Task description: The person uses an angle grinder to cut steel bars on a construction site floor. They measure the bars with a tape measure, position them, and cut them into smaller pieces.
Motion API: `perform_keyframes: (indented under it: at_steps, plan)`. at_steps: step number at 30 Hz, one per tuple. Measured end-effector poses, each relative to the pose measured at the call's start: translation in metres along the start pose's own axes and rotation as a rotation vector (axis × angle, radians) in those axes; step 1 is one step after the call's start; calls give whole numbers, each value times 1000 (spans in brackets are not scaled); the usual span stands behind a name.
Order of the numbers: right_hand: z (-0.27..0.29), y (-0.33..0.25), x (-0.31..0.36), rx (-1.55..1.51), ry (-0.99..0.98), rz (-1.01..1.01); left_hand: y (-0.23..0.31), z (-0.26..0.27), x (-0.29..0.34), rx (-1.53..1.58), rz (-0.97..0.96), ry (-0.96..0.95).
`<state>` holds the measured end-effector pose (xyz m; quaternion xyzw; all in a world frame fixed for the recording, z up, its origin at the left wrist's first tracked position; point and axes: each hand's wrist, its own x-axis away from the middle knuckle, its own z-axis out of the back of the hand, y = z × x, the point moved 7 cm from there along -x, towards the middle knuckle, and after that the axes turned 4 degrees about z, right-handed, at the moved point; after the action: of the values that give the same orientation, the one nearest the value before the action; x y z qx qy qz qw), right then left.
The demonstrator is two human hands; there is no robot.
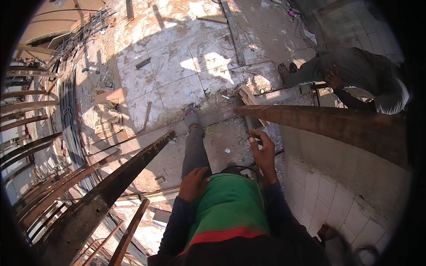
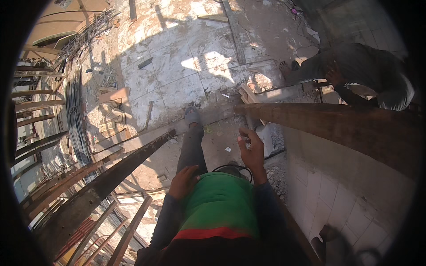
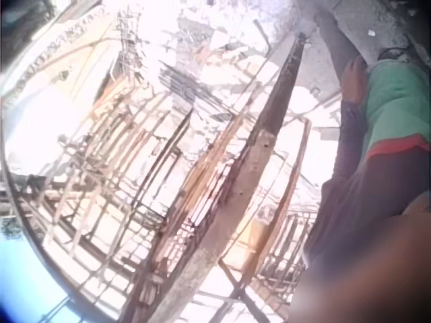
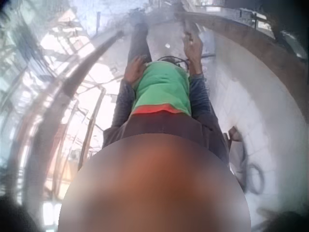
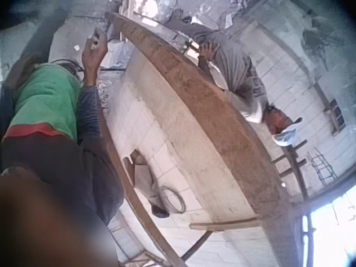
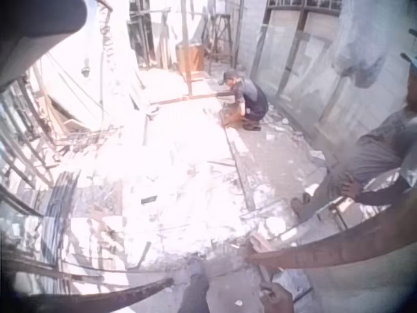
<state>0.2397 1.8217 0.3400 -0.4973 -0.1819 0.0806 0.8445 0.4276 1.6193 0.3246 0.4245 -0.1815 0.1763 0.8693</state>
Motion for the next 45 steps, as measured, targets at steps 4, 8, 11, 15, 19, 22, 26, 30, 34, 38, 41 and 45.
perform_keyframes:
  at_steps: [4, 8, 11, 15, 19, 22, 26, 30, 34, 38, 41, 45]
  plan:
    - [-28, -25, -101, 342, 58, 190, -11, 93, -71, 31, 75, 109]
    - [-34, -20, -164, 399, 110, 120, -48, 148, -119, 339, 258, 117]
    - [-32, 12, -208, 322, 159, 1, -48, 177, -157, 287, 312, 74]
    - [-36, 115, -255, 242, 200, -304, -32, 193, -238, 272, 272, 8]
    - [-50, 230, -308, 176, 191, -648, 2, 206, -368, 246, 127, -17]
    - [-66, 283, -368, 478, 79, -385, -12, 182, -474, 135, 187, -62]
    - [-61, 261, -437, 373, 19, -307, 26, 190, -561, -410, 157, -245]
    - [26, 206, -560, 88, 75, -457, 108, 227, -660, -190, 42, -230]
    - [112, 187, -648, -374, 349, -528, 219, 280, -766, -125, -73, -26]
    - [174, 194, -709, -339, 440, -553, 282, 287, -871, -50, -88, -59]
    - [193, 215, -742, -559, 385, -708, 319, 272, -937, -63, -94, -128]
    - [226, 285, -781, -738, 444, -778, 352, 203, -1057, -114, -109, -322]
